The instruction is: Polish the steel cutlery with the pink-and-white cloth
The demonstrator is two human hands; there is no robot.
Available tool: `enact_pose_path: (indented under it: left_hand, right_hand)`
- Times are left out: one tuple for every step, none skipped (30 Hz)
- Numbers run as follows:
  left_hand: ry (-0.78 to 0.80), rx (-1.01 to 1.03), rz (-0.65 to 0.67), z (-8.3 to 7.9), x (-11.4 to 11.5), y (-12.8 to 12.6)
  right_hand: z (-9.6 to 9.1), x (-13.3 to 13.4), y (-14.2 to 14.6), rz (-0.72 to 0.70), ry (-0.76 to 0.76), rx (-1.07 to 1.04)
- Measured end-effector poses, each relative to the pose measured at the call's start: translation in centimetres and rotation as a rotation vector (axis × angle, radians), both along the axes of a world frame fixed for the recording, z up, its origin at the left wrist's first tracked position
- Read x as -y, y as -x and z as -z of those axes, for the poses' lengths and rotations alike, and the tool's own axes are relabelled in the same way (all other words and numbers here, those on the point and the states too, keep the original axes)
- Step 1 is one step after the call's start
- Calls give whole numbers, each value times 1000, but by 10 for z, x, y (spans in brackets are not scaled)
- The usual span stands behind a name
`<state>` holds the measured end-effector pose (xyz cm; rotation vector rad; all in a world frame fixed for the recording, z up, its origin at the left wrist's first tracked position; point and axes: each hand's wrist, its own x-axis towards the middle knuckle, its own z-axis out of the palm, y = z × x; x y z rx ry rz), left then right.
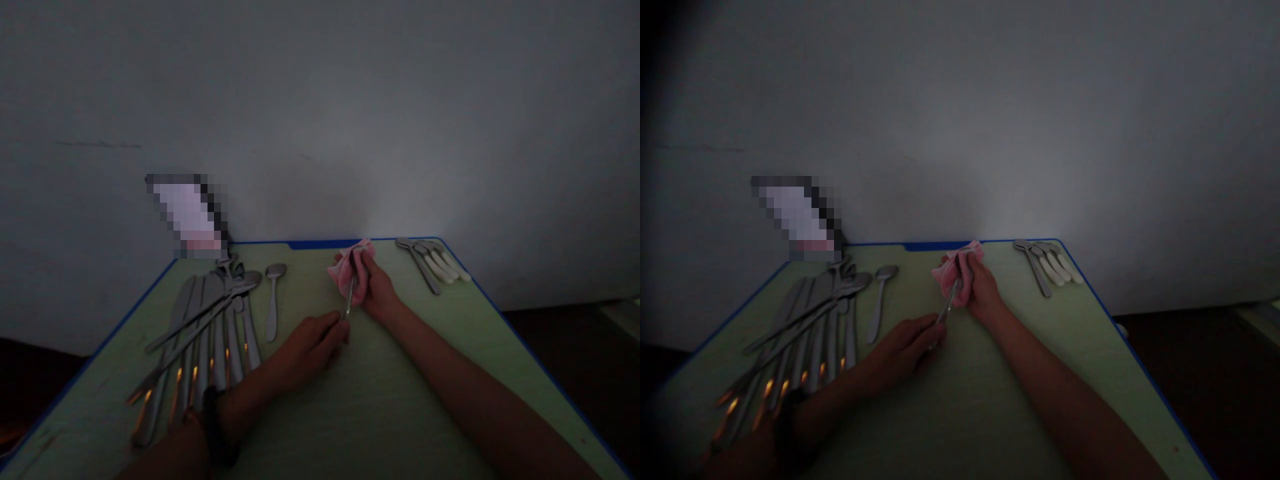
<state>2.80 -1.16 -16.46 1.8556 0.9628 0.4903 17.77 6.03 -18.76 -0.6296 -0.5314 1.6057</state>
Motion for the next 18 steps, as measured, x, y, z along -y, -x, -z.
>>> enact_pose_path:
  left_hand:
    - [1, 10, -9, 0, 0, 0]
    - [0, 15, -19, 1, 0, 1]
    - [-1, 15, -27, 1, 0, 1]
    - [1, 14, -33, 1, -1, 2]
    - [0, 13, -43, 2, -1, 3]
    - [-3, 12, -59, 3, -1, 5]
    - [-10, 11, -77, 4, -1, 6]
    - [-18, 13, -95, 6, -1, 7]
    - [-30, 17, -113, 7, -1, 9]
    - [-44, 21, -129, 9, -2, 10]
    - [-55, 26, -139, 11, -2, 11]
    - [-61, 28, -145, 12, -3, 11]
    - [-64, 26, -152, 13, -3, 11]
    - [-65, 17, -159, 13, -3, 10]
    - [-66, 1, -166, 13, -3, 9]
    - [-72, -17, -177, 12, -4, 7]
    - [-83, -36, -190, 11, -4, 6]
    - [-98, -54, -198, 9, -4, 4]
  right_hand:
    - [-1, 0, 0, 10, 9, -33]
    - [-1, -1, -1, 30, 12, -73]
    - [-2, -2, -2, 52, 9, -116]
    - [-1, -3, -4, 74, 2, -157]
    - [-1, -5, -5, 92, -3, -191]
    - [0, -6, -8, 104, -2, -215]
    - [0, -7, -10, 114, 1, -228]
    - [1, -8, -12, 125, 0, -232]
    - [1, -8, -13, 134, -3, -228]
    - [2, -8, -14, 136, -5, -220]
    - [1, -8, -15, 134, -4, -210]
    - [0, -7, -15, 125, -1, -196]
    - [-1, -6, -14, 111, 4, -180]
    - [-2, -5, -13, 94, 6, -163]
    - [-3, -4, -11, 77, 5, -146]
    - [-4, -3, -9, 60, -2, -129]
    - [-4, -2, -7, 40, -8, -109]
    - [-4, -2, -5, 21, -13, -85]
